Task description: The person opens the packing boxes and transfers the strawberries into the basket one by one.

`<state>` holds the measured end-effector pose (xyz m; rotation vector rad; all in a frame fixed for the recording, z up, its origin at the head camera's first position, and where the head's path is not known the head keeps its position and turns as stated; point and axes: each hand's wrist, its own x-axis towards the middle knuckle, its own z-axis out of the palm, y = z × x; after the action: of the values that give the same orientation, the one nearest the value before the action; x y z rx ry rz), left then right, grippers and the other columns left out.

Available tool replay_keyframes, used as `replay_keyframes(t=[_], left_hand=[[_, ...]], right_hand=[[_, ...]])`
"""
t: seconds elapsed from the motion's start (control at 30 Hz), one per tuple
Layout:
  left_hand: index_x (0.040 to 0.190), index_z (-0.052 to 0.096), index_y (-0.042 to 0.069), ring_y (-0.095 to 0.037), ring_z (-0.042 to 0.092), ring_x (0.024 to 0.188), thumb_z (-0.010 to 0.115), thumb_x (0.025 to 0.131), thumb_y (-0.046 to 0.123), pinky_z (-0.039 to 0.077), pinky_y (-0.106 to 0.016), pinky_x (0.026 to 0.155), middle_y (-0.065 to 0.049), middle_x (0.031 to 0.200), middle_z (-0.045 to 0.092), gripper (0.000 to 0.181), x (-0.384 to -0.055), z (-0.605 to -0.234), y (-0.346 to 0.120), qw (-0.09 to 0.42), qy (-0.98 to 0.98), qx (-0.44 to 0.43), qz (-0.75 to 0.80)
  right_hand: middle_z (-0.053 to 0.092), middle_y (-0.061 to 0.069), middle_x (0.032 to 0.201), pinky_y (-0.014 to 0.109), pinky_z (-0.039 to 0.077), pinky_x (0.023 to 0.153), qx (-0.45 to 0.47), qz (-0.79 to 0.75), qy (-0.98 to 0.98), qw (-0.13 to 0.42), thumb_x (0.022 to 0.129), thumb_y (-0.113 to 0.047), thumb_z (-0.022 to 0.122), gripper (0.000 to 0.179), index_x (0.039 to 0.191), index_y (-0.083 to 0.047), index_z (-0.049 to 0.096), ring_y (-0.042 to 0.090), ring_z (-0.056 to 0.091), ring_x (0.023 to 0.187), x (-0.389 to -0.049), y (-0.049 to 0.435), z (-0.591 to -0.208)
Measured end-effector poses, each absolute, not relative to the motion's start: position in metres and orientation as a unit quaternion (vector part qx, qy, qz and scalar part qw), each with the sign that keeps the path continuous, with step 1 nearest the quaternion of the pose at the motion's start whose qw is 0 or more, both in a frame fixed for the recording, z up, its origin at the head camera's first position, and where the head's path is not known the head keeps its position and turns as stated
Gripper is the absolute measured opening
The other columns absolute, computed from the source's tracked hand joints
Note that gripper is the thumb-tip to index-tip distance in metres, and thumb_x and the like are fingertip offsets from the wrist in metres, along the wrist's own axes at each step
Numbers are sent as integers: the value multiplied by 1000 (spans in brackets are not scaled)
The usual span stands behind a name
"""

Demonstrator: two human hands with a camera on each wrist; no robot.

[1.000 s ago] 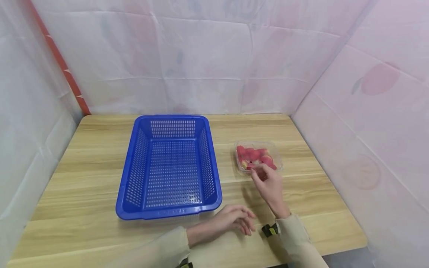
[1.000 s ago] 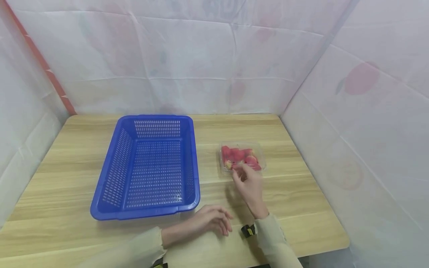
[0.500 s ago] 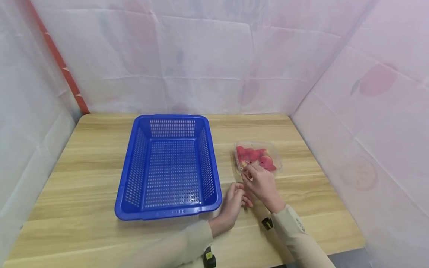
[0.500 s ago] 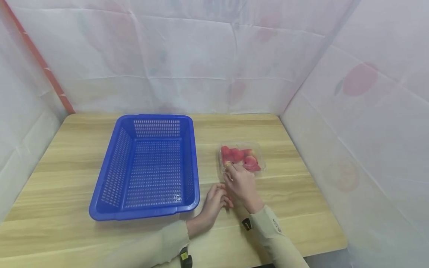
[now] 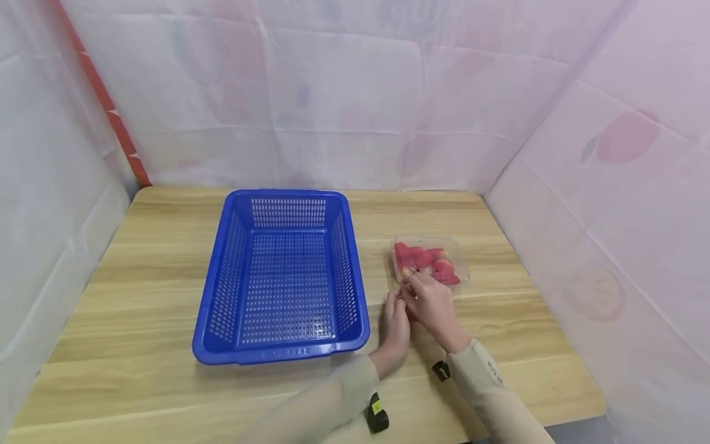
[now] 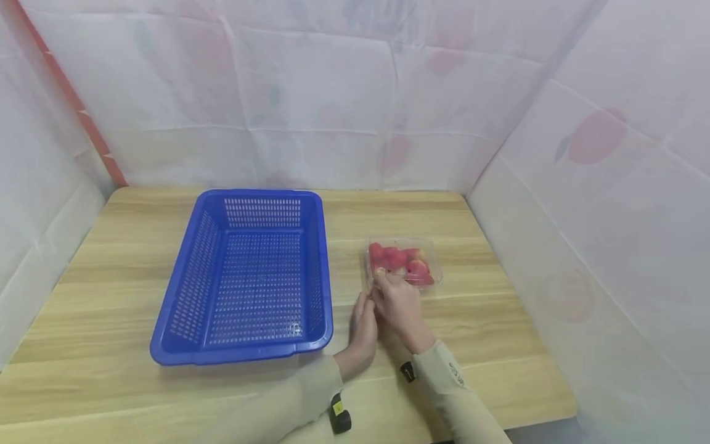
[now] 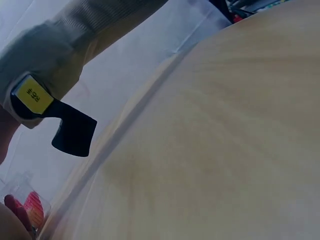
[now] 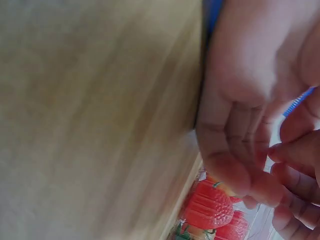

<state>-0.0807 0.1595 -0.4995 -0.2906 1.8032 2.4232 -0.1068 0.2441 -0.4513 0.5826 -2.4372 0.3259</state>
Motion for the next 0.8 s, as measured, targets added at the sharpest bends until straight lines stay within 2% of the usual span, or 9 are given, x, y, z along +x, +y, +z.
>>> replay_keyframes(t=[0.13, 0.3, 0.53, 0.7, 0.8], left_hand=[[112, 64, 16, -12, 59, 88, 46, 98, 15, 48, -31, 77, 1, 102, 65, 23, -85, -503, 161, 28, 565, -99, 818], [113, 65, 25, -11, 60, 94, 46, 101, 22, 46, -30, 82, 7, 105, 67, 23, -88, -505, 159, 11, 584, -99, 806], [111, 63, 13, -14, 59, 91, 46, 99, 14, 45, -31, 80, 0, 105, 65, 21, -97, -507, 161, -5, 545, -92, 833], [103, 65, 12, -13, 57, 88, 51, 96, 12, 44, -29, 79, 0, 101, 64, 16, -102, -509, 160, -13, 559, -99, 823], [100, 65, 13, -12, 57, 83, 53, 94, 14, 44, -28, 73, 1, 98, 62, 13, -104, -509, 160, -10, 561, -104, 821]], right_hand=[[57, 5, 68, 34, 42, 43, 228, 131, -921, 288, 69, 3, 79, 21, 81, -5, 63, 20, 53, 52, -110, 244, -451], [54, 4, 65, 31, 40, 45, 236, 138, -922, 272, 67, 4, 77, 20, 80, -4, 62, 16, 48, 52, -111, 247, -452], [55, 5, 67, 30, 42, 46, 260, 137, -913, 283, 67, 2, 81, 23, 82, -2, 63, 15, 49, 54, -114, 251, -457], [56, 5, 67, 29, 43, 46, 274, 136, -907, 291, 66, 2, 77, 22, 82, -1, 62, 14, 50, 55, -116, 254, -463], [56, 5, 67, 29, 42, 46, 275, 141, -905, 292, 66, 2, 75, 20, 82, -2, 62, 13, 49, 55, -116, 254, -464]])
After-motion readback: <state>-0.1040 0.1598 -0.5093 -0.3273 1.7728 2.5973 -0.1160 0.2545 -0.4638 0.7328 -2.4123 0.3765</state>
